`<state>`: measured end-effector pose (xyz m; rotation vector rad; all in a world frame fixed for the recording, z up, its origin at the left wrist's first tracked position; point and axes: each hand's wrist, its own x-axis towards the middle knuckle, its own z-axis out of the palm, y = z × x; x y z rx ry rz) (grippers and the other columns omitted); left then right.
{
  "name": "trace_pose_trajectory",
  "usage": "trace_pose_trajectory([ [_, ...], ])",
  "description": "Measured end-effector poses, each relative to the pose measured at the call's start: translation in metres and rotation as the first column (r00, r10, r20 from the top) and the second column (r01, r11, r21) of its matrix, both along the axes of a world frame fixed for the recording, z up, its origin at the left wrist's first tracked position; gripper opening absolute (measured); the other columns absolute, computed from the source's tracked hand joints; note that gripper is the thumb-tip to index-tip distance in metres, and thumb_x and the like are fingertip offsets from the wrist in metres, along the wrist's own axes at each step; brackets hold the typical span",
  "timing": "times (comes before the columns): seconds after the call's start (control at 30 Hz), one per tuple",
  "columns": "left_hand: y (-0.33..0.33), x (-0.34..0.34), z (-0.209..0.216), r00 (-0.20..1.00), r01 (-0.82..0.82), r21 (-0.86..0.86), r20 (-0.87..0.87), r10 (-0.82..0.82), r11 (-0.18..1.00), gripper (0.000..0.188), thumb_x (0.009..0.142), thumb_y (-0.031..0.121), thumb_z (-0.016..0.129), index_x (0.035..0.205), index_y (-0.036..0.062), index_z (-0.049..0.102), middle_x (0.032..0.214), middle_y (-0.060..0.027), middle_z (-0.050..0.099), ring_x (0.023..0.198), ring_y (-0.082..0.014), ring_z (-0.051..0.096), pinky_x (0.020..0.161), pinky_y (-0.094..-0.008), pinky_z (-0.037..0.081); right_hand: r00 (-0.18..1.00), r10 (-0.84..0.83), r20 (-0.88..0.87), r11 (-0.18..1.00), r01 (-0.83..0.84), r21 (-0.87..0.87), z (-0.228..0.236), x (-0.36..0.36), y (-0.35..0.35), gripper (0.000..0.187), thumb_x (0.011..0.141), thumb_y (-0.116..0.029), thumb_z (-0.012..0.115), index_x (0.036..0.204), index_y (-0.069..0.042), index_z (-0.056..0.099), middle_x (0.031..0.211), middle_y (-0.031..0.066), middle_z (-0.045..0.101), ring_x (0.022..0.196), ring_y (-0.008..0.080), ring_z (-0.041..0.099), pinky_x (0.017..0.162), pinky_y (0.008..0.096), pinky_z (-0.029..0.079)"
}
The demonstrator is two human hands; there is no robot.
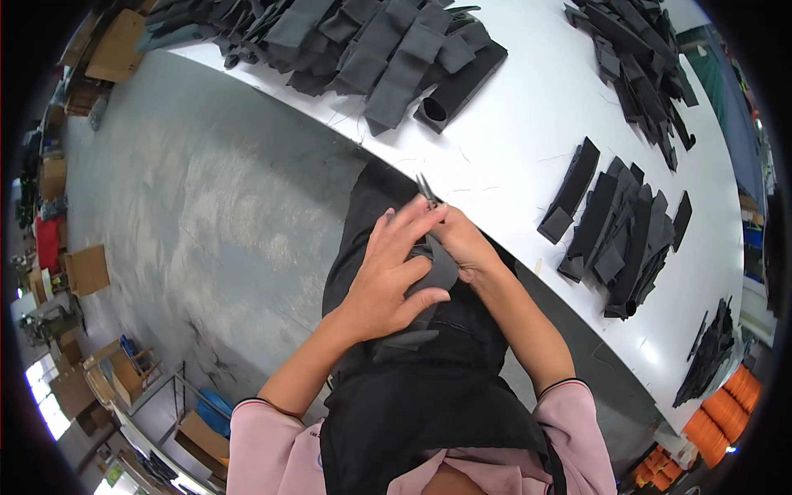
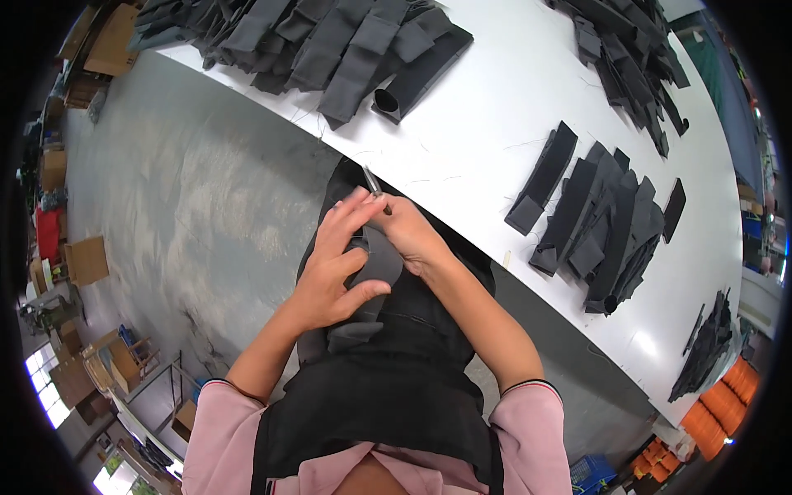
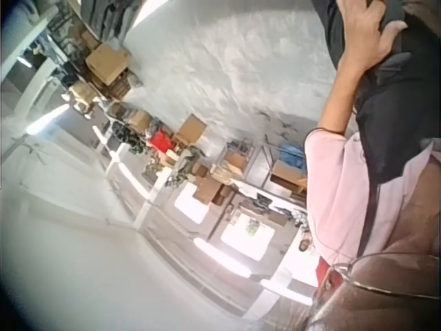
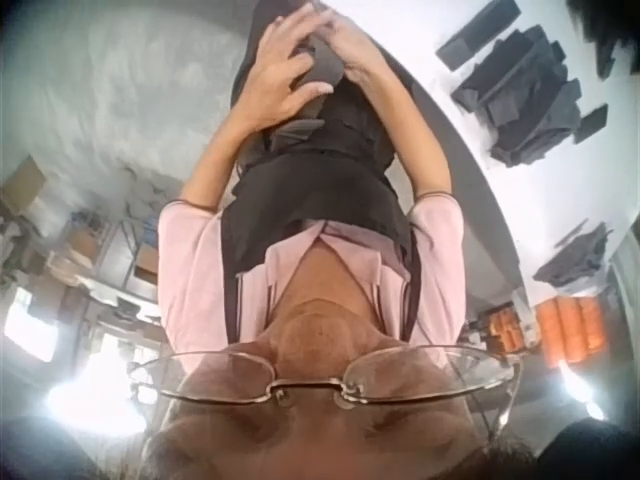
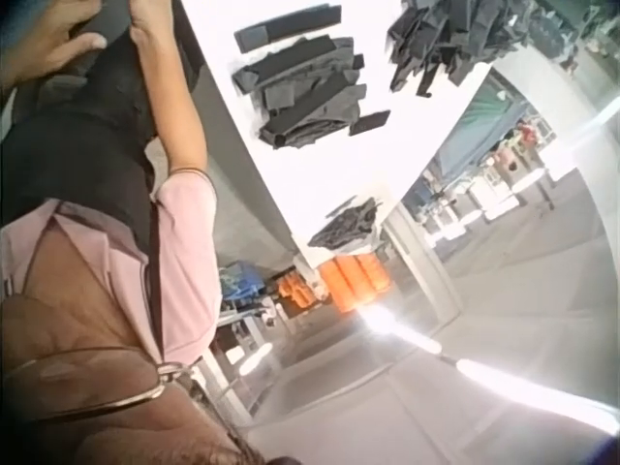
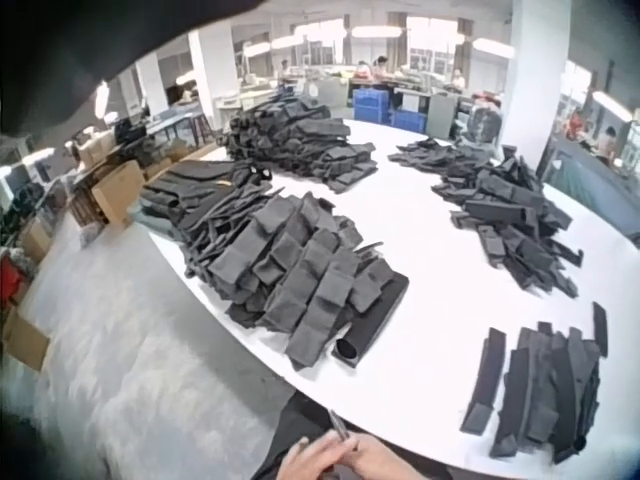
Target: The recorder uses small scissors to trim loose threads and edges from manufactured black fabric straps.
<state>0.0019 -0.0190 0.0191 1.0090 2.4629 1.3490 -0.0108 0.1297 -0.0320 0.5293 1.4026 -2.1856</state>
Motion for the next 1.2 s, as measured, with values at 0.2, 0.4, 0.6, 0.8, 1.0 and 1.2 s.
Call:
trace_pose_trajectory([
  [0.2, -0.015, 0.005, -0.024, 0.807, -0.241, 0.23, 0.588, 0.062, 0.943, 0.018, 0.084, 0.018, 0.062, 0.085, -0.0001, 0.06, 0.128, -0.0093, 0.051, 0.123, -0.0281, 0.043, 0.103, -0.0373, 0.031, 0.998, 0.047, 0.044, 0.966, -0.056, 0.252, 0.001, 0.025, 0.014, 0.015, 0.091, -0.012, 0.054, 0.1, 0.0, 0.057, 0.082, 0.0019, 0.055, 0.07, 0.0061, 0.05, 0.062, 0.0198, 0.042],
  [0.4, -0.015, 0.002, -0.031, 0.906, -0.243, 0.172, 0.393, 0.16, 0.955, 0.022, 0.082, 0.014, 0.061, 0.072, 0.0002, 0.047, 0.131, -0.0097, 0.049, 0.133, -0.032, 0.029, 0.106, -0.0411, 0.025, 0.859, 0.103, -0.502, 0.708, 0.291, 0.643, 0.033, 0.057, 0.03, 0.03, 0.077, -0.005, 0.069, 0.105, -0.003, 0.057, 0.081, 0.0044, 0.057, 0.069, 0.0109, 0.055, 0.063, 0.0238, 0.045],
  [0.6, -0.011, 0.003, -0.028, 0.864, -0.275, 0.171, 0.475, 0.166, 0.946, 0.019, 0.083, 0.019, 0.06, 0.081, 0.0, 0.056, 0.132, -0.0085, 0.047, 0.134, -0.0311, 0.027, 0.107, -0.0412, 0.024, 0.749, 0.336, -0.571, 0.632, 0.271, 0.726, 0.04, 0.06, 0.038, 0.026, 0.072, -0.004, 0.07, 0.096, -0.006, 0.061, 0.078, 0.0068, 0.057, 0.061, 0.0209, 0.056, 0.057, 0.0258, 0.046],
  [0.8, -0.01, 0.007, -0.025, 0.822, -0.296, 0.224, 0.555, 0.128, 0.928, 0.021, 0.085, 0.02, 0.058, 0.09, -0.0002, 0.059, 0.133, -0.0079, 0.046, 0.134, -0.0292, 0.027, 0.107, -0.0397, 0.023, 0.704, 0.323, -0.632, 0.641, 0.329, 0.694, 0.033, 0.055, 0.038, 0.025, 0.071, -0.004, 0.07, 0.094, -0.005, 0.062, 0.075, 0.007, 0.056, 0.061, 0.0213, 0.055, 0.054, 0.0276, 0.044],
  [1.0, -0.011, 0.009, -0.024, 0.794, -0.31, 0.222, 0.595, 0.123, 0.925, 0.023, 0.085, 0.019, 0.057, 0.095, -0.0012, 0.06, 0.133, -0.0079, 0.046, 0.131, -0.0285, 0.031, 0.107, -0.0386, 0.024, 0.742, 0.26, -0.617, 0.615, 0.366, 0.699, 0.037, 0.063, 0.039, 0.021, 0.072, -0.003, 0.068, 0.092, -0.005, 0.063, 0.074, 0.0077, 0.056, 0.061, 0.0214, 0.054, 0.054, 0.0274, 0.043],
  [1.2, -0.009, 0.01, -0.024, 0.802, -0.303, 0.197, 0.581, 0.138, 0.932, 0.02, 0.084, 0.018, 0.057, 0.088, -0.0006, 0.057, 0.132, -0.0091, 0.047, 0.127, -0.0292, 0.035, 0.106, -0.0387, 0.025, 0.795, 0.244, -0.555, 0.649, 0.292, 0.703, 0.037, 0.06, 0.036, 0.021, 0.072, -0.002, 0.068, 0.092, -0.005, 0.064, 0.073, 0.0077, 0.055, 0.061, 0.0197, 0.055, 0.052, 0.0269, 0.043],
])
